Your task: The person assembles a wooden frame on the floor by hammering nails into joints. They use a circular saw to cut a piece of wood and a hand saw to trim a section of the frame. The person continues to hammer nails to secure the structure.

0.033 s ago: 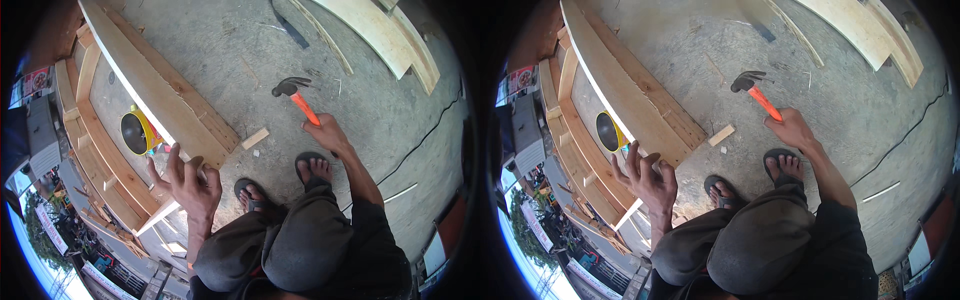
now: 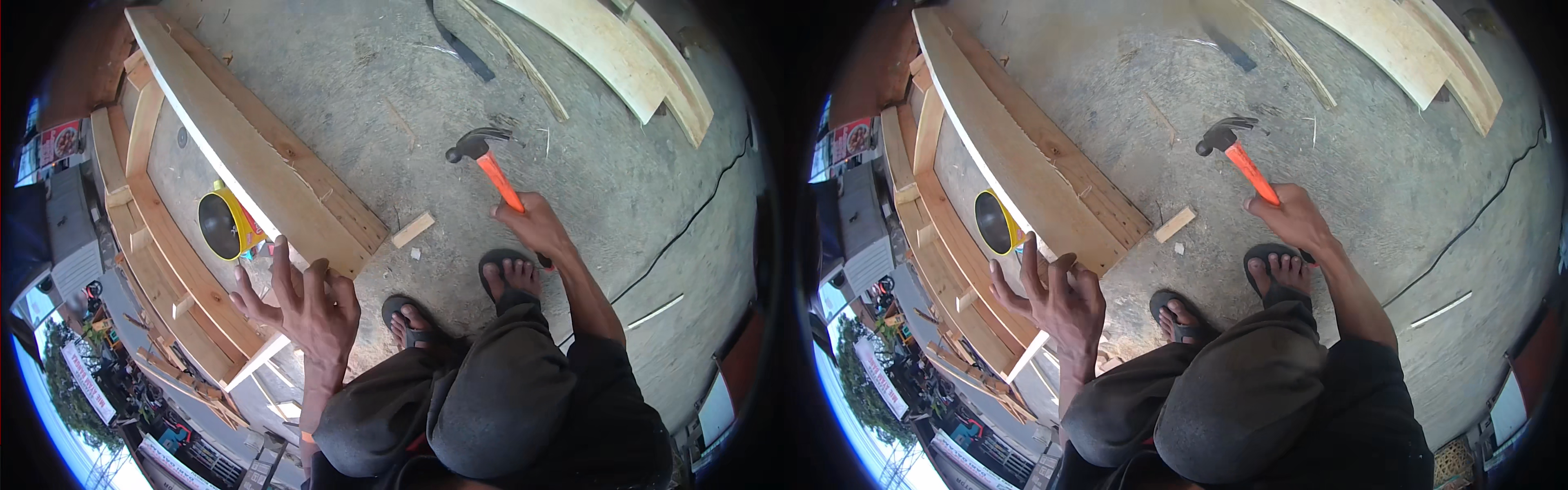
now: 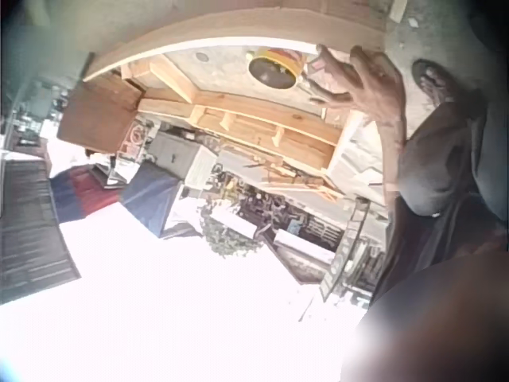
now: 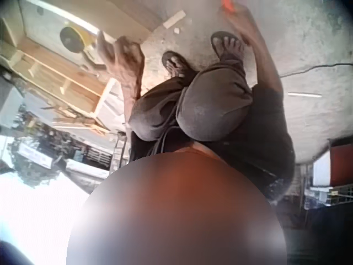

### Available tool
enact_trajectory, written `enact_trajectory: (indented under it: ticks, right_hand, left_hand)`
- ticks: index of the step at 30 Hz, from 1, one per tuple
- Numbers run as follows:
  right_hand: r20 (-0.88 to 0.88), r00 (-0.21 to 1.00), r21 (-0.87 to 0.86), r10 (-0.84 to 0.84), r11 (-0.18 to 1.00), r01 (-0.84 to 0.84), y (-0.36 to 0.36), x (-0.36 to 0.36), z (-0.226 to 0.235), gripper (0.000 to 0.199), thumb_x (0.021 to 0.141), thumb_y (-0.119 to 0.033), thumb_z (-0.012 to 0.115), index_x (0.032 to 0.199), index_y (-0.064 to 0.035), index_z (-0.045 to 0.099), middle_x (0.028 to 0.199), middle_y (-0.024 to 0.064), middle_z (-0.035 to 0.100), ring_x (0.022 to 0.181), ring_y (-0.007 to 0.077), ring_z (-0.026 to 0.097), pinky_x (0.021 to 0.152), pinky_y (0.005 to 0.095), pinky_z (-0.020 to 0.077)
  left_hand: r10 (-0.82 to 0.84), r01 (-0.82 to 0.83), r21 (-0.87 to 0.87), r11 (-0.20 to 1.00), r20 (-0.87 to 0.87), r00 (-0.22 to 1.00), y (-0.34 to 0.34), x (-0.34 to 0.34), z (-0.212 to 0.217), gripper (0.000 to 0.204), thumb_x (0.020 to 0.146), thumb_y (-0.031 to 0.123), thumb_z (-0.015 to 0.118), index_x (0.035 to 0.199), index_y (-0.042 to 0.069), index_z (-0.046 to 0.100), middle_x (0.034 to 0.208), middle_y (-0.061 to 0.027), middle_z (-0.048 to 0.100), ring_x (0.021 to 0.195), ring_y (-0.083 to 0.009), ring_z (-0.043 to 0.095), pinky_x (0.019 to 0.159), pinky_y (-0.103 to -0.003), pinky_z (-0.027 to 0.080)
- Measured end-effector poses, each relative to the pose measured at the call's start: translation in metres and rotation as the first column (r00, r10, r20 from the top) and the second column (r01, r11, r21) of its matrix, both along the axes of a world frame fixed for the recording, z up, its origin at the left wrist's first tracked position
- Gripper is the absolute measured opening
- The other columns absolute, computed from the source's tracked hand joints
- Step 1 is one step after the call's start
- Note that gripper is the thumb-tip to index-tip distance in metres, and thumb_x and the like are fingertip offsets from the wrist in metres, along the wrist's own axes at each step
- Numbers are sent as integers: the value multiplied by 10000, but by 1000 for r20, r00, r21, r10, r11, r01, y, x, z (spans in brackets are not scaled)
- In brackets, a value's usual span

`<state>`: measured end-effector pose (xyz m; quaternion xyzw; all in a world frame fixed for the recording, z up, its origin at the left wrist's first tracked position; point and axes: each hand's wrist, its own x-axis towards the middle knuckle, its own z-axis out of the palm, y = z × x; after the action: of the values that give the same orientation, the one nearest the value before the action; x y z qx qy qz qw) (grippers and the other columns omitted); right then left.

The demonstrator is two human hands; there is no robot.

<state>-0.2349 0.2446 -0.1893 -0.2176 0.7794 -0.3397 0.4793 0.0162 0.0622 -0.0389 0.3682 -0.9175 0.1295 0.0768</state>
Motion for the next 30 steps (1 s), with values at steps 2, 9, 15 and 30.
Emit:
enact_trajectory:
  ticks: [2, 9, 15, 30]
  right_hand:
    - [104, 978, 42, -182, 983, 178, 23, 3, 15, 358, 897, -331, 684, 794, 7, 623, 546, 39, 515, 478, 168, 470, 484, 371, 393]
    - [467, 769, 16, -436, 874, 486, 72, -6, 23, 302, 985, -295, 629, 795, -109, 485, 498, -63, 366, 354, 54, 326, 332, 279, 266]
    - [275, 847, 12, -456, 882, 471, 104, 3, 28, 304, 979, -282, 639, 796, -68, 527, 518, -19, 453, 363, 89, 394, 346, 295, 305]
    - [133, 889, 12, -439, 897, 441, 128, -9, 31, 355, 967, -374, 656, 836, -46, 617, 590, -29, 475, 491, 78, 464, 457, 296, 374]
  left_hand:
    - [-214, 227, 151, 962, -99, 972, 9, -14, 11, 194, 784, 31, 688, 970, 85, 672, 1216, -165, 630, 1146, -403, 569, 965, -519, 471]
    - [-266, 191, 664, 723, 12, 964, 27, -48, -129, 246, 842, 65, 645, 1046, -72, 634, 988, -275, 629, 884, -423, 663, 764, -453, 565]
    - [191, -413, 618, 668, 394, 899, 5, -64, -220, 257, 842, 110, 664, 1035, -57, 697, 1041, -273, 698, 934, -422, 710, 818, -450, 585]
    - [76, -190, 666, 721, 197, 977, 4, -99, -178, 241, 908, 232, 632, 999, 29, 724, 1038, -218, 716, 969, -389, 706, 839, -473, 560]
